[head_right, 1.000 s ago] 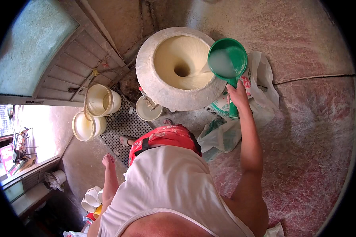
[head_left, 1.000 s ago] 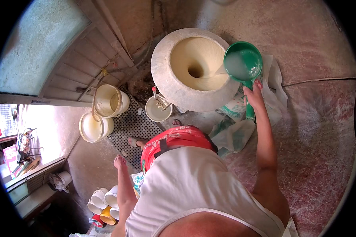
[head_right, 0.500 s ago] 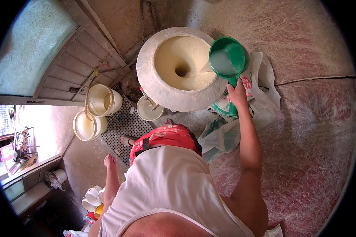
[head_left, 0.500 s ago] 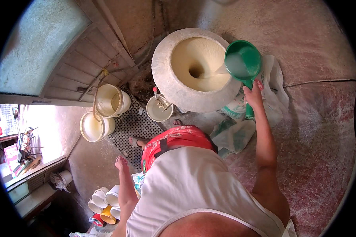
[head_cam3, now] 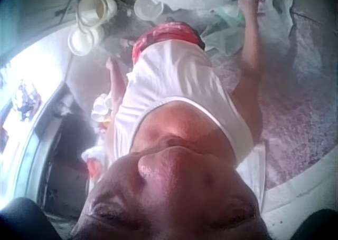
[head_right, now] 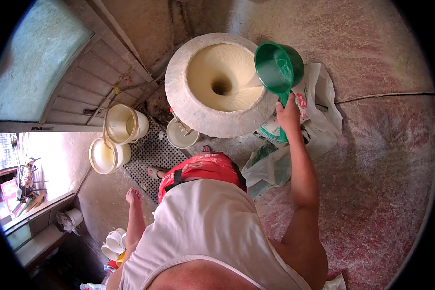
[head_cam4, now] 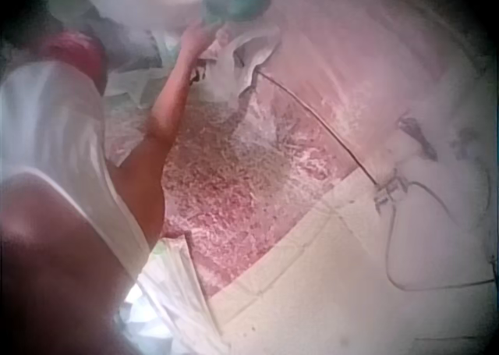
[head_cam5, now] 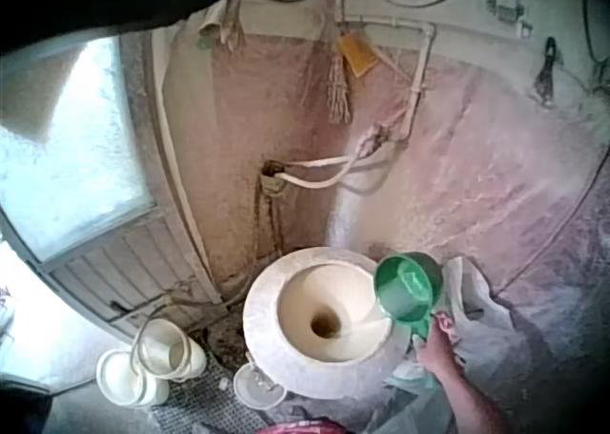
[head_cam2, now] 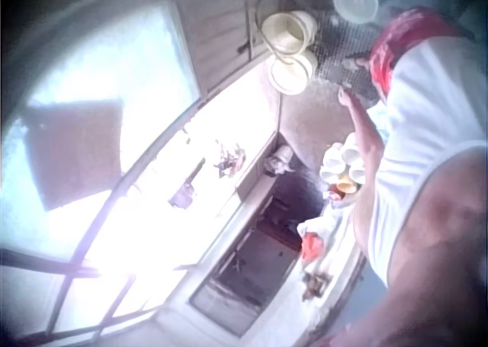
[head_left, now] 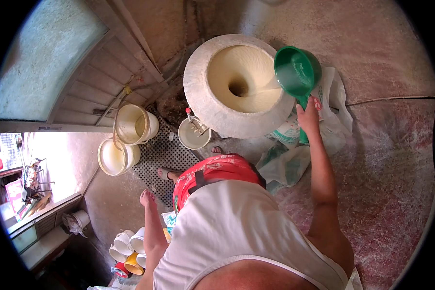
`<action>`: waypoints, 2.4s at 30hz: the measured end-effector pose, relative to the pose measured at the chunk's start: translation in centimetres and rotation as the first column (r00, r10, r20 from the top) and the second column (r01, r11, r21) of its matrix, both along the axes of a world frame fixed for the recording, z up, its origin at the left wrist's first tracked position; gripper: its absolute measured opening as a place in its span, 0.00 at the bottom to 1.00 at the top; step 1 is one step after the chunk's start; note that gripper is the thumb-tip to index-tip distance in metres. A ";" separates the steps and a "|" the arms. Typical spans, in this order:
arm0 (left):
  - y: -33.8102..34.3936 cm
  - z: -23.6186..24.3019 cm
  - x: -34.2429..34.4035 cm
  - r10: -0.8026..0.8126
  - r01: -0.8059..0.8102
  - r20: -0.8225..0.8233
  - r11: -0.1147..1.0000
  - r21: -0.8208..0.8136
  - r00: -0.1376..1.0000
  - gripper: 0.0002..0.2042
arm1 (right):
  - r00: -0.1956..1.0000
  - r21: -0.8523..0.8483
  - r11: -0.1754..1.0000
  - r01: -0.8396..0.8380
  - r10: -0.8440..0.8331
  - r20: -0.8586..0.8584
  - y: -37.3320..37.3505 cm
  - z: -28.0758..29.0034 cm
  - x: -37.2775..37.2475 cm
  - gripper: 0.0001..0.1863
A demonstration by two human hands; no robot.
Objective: The person pours water from buckets into a large dough mixer, then adds flour from a large white bag, and scrapes the sides of the mixer using a scraper tool.
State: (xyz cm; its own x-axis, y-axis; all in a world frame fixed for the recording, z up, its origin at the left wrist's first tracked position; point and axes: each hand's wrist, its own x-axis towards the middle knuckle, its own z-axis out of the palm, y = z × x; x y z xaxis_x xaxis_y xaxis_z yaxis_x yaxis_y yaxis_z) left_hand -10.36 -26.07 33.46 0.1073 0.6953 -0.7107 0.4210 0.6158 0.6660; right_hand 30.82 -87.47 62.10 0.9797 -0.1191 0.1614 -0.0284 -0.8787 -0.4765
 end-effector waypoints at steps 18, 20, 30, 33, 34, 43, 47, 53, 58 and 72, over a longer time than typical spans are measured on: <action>0.1 0.3 -0.3 0.015 -0.015 0.013 1.000 0.000 1.000 0.12 | 1.000 -0.226 0.974 0.012 -0.010 0.012 4.5 3.0 -1.3 0.32; 0.3 0.5 -1.2 0.031 -0.031 0.010 1.000 -0.003 0.999 0.12 | 1.000 -0.144 0.989 0.021 -0.020 0.005 5.5 3.4 -1.0 0.32; 0.7 -1.3 -8.8 0.184 -0.182 0.047 0.982 -0.049 0.982 0.12 | 0.919 0.632 0.725 -0.272 0.391 -0.053 25.0 -0.4 -2.7 0.21; 0.7 -2.0 -11.2 0.230 -0.222 0.070 0.970 -0.102 0.971 0.11 | 0.753 0.812 0.543 -0.214 0.622 -0.217 34.2 -0.9 -5.8 0.18; 0.3 -1.1 -11.0 0.249 -0.244 0.041 0.964 -0.107 0.968 0.11 | 0.641 0.895 0.444 -0.044 0.699 -0.316 36.4 -0.9 -6.9 0.18; 1.6 0.0 -15.0 0.311 -0.315 -0.058 0.943 -0.108 0.949 0.11 | 0.324 0.859 0.494 -0.134 0.841 -0.433 48.7 -6.3 -13.7 0.22; 2.9 -0.1 -16.5 0.313 -0.319 -0.068 0.940 -0.120 0.947 0.13 | 0.300 0.830 0.540 -0.136 0.821 -0.485 51.3 -7.5 -14.7 0.20; 4.1 -1.7 -16.8 0.302 -0.314 -0.099 0.939 -0.140 0.948 0.08 | 0.289 0.768 0.613 -0.186 0.781 -0.553 56.7 -13.0 -15.2 0.20; 5.2 -5.8 -18.6 0.432 -0.429 -0.010 0.893 -0.137 0.902 0.09 | 0.284 0.755 0.611 -0.237 0.787 -0.548 66.3 -22.3 -16.4 0.16; 4.2 -17.1 -25.8 0.606 -0.676 -0.350 0.726 -0.126 0.715 0.11 | 0.013 0.488 0.605 -0.630 0.636 -0.771 96.8 -54.9 -23.2 0.23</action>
